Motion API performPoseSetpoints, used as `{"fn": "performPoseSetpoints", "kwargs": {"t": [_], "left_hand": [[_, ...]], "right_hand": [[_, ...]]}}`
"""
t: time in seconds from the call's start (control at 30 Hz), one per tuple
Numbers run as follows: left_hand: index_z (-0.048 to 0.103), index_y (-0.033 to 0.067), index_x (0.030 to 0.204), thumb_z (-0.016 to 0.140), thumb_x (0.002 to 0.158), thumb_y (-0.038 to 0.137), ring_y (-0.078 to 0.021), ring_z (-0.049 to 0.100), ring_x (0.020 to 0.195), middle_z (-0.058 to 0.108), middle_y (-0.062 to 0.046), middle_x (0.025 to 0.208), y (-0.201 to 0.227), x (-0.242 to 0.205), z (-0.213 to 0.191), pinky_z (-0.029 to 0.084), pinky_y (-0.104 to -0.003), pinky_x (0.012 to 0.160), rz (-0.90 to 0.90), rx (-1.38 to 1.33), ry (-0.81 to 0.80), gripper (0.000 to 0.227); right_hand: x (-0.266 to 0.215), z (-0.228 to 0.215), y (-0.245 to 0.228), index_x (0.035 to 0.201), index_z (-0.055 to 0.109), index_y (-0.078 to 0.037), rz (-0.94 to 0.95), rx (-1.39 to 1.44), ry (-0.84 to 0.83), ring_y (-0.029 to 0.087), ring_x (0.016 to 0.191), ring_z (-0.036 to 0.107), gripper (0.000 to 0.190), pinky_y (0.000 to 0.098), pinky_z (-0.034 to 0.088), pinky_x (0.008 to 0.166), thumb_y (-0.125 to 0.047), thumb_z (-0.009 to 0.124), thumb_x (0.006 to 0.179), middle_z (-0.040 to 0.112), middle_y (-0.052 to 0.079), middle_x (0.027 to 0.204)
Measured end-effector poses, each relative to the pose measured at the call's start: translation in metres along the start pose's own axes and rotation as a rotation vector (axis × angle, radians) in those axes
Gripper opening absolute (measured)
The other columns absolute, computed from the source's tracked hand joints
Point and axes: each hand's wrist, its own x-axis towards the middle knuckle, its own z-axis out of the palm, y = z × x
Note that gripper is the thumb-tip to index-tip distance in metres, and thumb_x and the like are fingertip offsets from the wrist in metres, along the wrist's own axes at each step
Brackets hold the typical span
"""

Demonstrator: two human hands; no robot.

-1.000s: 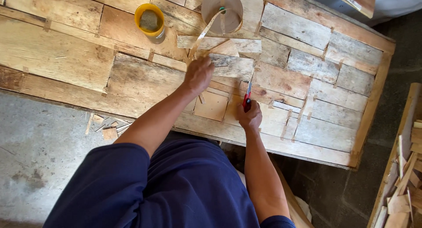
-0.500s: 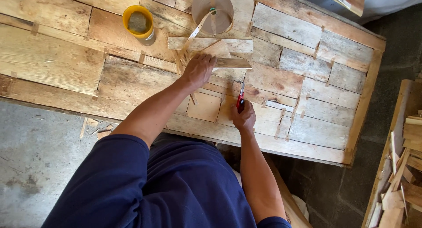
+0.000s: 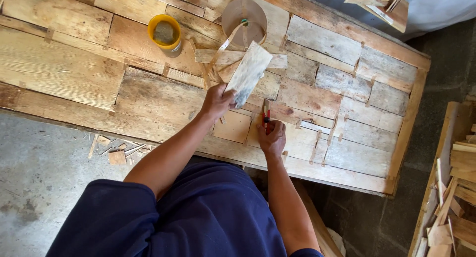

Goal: The person is applying and trimming thin wood strips or veneer onto a larger wooden panel using a utility knife.

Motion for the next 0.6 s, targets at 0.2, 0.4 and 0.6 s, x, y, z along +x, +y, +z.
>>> {"fn": "performPoseSetpoints", "kwargs": {"t": [0.2,0.4,0.6], "left_hand": [[0.06,0.0001,0.127,0.063,0.096,0.017,-0.0228,0.076,0.085,0.071,-0.022,0.117,0.0,-0.044,-0.003,0.066,-0.032,0.069,-0.193,-0.069,0.021,0.035],[0.061,-0.0008,0.127,0.069,0.102,0.024,-0.0228,0.076,0.094,0.076,-0.019,0.113,-0.063,-0.05,-0.021,0.063,-0.032,0.074,0.098,0.378,-0.091,0.037],[0.053,0.0078,0.108,0.05,0.102,0.036,-0.0287,0.074,0.075,0.071,-0.012,0.088,-0.054,-0.06,-0.037,0.06,-0.04,0.063,-0.216,-0.091,-0.064,0.028]], "right_hand": [[0.015,-0.008,-0.042,0.107,0.071,-0.005,0.019,0.259,0.023,0.019,0.076,0.067,0.025,0.0356,0.054,0.069,-0.029,0.07,0.101,0.071,0.008,0.094],[0.012,0.035,-0.056,0.11,0.066,-0.001,0.231,0.854,-0.265,0.011,0.074,0.061,0.021,0.0275,0.052,0.065,-0.02,0.068,0.103,0.071,0.005,0.091],[-0.004,0.067,-0.029,0.116,0.062,-0.005,0.444,1.211,-0.205,0.013,0.074,0.06,0.012,0.0287,0.049,0.063,-0.015,0.062,0.11,0.068,0.006,0.097]]}}
